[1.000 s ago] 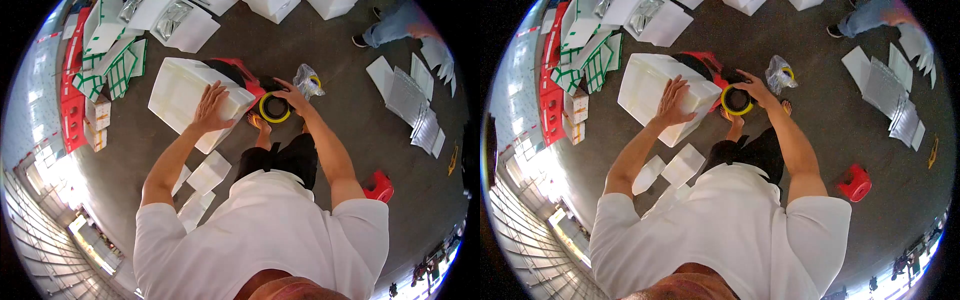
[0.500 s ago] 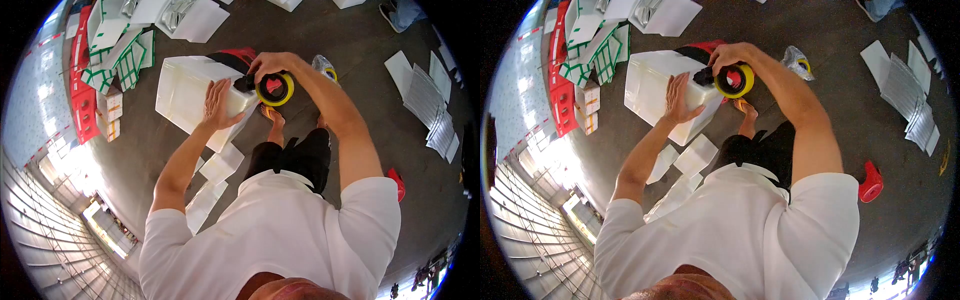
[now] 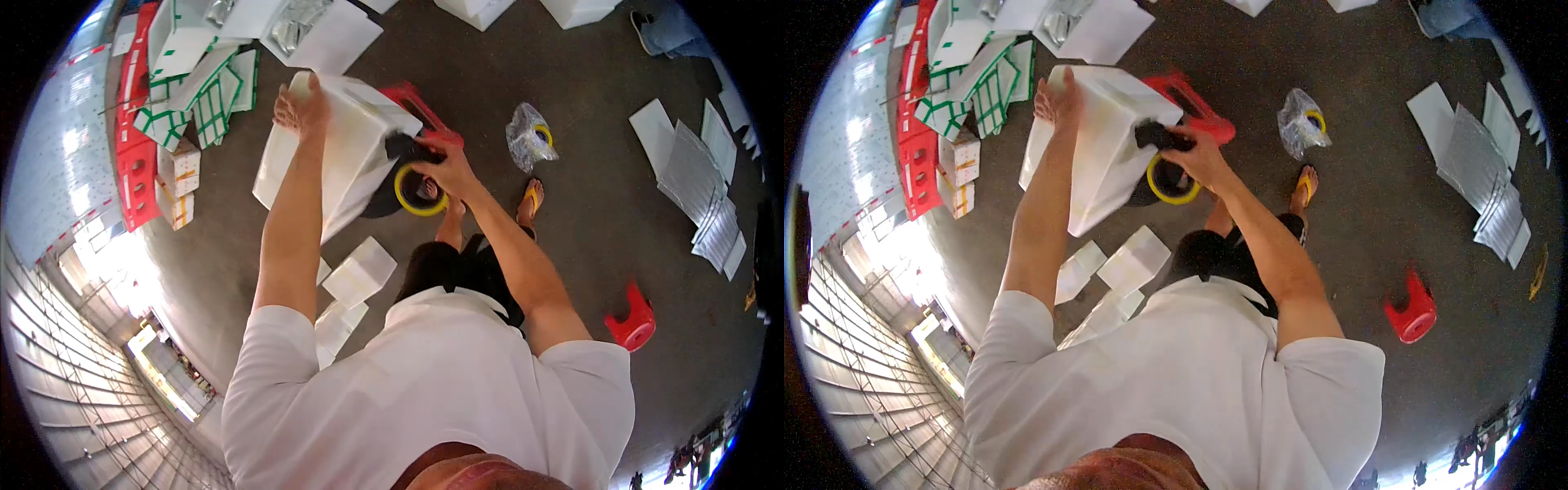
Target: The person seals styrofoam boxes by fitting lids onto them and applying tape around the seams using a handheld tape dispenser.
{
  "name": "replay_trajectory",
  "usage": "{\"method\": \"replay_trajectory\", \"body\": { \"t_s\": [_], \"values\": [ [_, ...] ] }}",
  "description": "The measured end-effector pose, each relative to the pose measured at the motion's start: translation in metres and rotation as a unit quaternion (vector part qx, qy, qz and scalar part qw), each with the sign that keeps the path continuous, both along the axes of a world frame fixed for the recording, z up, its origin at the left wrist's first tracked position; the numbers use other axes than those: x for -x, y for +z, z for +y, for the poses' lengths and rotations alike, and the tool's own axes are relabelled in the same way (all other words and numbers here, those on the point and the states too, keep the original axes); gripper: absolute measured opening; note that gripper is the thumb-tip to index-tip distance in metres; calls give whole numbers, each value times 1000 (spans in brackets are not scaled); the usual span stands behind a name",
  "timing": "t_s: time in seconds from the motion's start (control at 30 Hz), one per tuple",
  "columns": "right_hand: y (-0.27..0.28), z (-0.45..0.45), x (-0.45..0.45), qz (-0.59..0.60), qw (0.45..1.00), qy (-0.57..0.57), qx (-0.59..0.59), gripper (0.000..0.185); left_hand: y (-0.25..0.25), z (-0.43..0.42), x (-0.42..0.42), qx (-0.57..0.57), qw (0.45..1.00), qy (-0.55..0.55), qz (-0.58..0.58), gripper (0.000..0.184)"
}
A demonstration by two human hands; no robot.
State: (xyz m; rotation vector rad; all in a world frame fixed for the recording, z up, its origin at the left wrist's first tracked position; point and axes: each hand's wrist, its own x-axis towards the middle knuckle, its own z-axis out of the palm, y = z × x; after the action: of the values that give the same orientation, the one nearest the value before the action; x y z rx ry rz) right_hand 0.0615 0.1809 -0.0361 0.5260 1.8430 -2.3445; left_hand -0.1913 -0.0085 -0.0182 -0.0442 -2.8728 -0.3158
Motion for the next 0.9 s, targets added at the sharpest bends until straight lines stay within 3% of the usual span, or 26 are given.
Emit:
{"method": "replay_trajectory", "body": {
  "t_s": [0.03, 0.07, 0.1, 0.13, 0.17, 0.2, 0.27, 0.33, 0.4, 0.43, 0.47, 0.5, 0.53, 0.6, 0.67, 0.73, 0.77, 0.8, 0.83, 0.9],
  "values": [
    [-8, -5, 24, 35, 997, -40, -53, 50, -6, -14, 6, -24, 999, 34, 30, 88],
    [-17, -9, 54, 32, 998, -47, 24, 49, -1, -29, -3, 9, 997, -69, 12, 92],
    [-32, -13, 85, 52, 998, -40, 15, 50, 12, -52, -30, 48, 985, -166, -11, 96],
    [-60, -24, 120, 96, 994, -34, 25, 51, 26, -73, -58, 117, 953, -274, -54, 97],
    [-65, -27, 150, 62, 998, -7, -6, 54, 38, -88, -87, 183, 903, -376, -98, 98],
    [-55, -22, 175, 52, 997, 50, -38, 58, 48, -92, -117, 81, 913, -377, -131, 94],
    [-45, -27, 196, 41, 994, 97, -12, 56, 46, -88, -130, 99, 944, -290, -119, 90],
    [-44, -15, 176, 101, 970, 218, -26, 53, 44, -81, -130, 89, 957, -248, -121, 87],
    [-37, 2, 108, 42, 950, 310, 8, 53, 41, -73, -133, 75, 969, -200, -125, 85],
    [-2, 12, 65, 30, 945, 322, -49, 54, 39, -68, -132, 60, 978, -163, -113, 85],
    [-29, 8, 27, 33, 935, 348, -57, 58, 37, -62, -130, 46, 986, -125, -100, 85],
    [-14, 9, -1, -11, 924, 379, -43, 61, 34, -56, -126, 37, 991, -74, -106, 86],
    [-31, -6, -25, 45, 953, 293, -65, 58, 31, -49, -122, 33, 992, -64, -106, 86],
    [-20, -5, -21, 1, 983, 183, 11, 52, 28, -39, -113, -7, 992, 78, -96, 89],
    [-15, -9, 11, 8, 992, 117, -41, 50, 23, -37, -106, -47, 987, 124, -87, 91],
    [-20, -5, 54, -31, 991, 116, 51, 47, 21, -40, -98, -72, 974, 182, -110, 94],
    [-30, -2, 78, -16, 990, 134, 45, 49, 22, -49, -108, -98, 988, 42, -111, 94],
    [-38, 0, 100, -1, 988, 151, 41, 51, 40, -58, -129, -25, 981, -154, -113, 91],
    [-38, 1, 121, -4, 986, 169, 11, 51, 57, -63, -150, 50, 930, -345, -112, 89],
    [-28, 7, 150, -10, 984, 175, -21, 50, 73, -55, -166, 69, 911, -380, -147, 87]
  ]
}}
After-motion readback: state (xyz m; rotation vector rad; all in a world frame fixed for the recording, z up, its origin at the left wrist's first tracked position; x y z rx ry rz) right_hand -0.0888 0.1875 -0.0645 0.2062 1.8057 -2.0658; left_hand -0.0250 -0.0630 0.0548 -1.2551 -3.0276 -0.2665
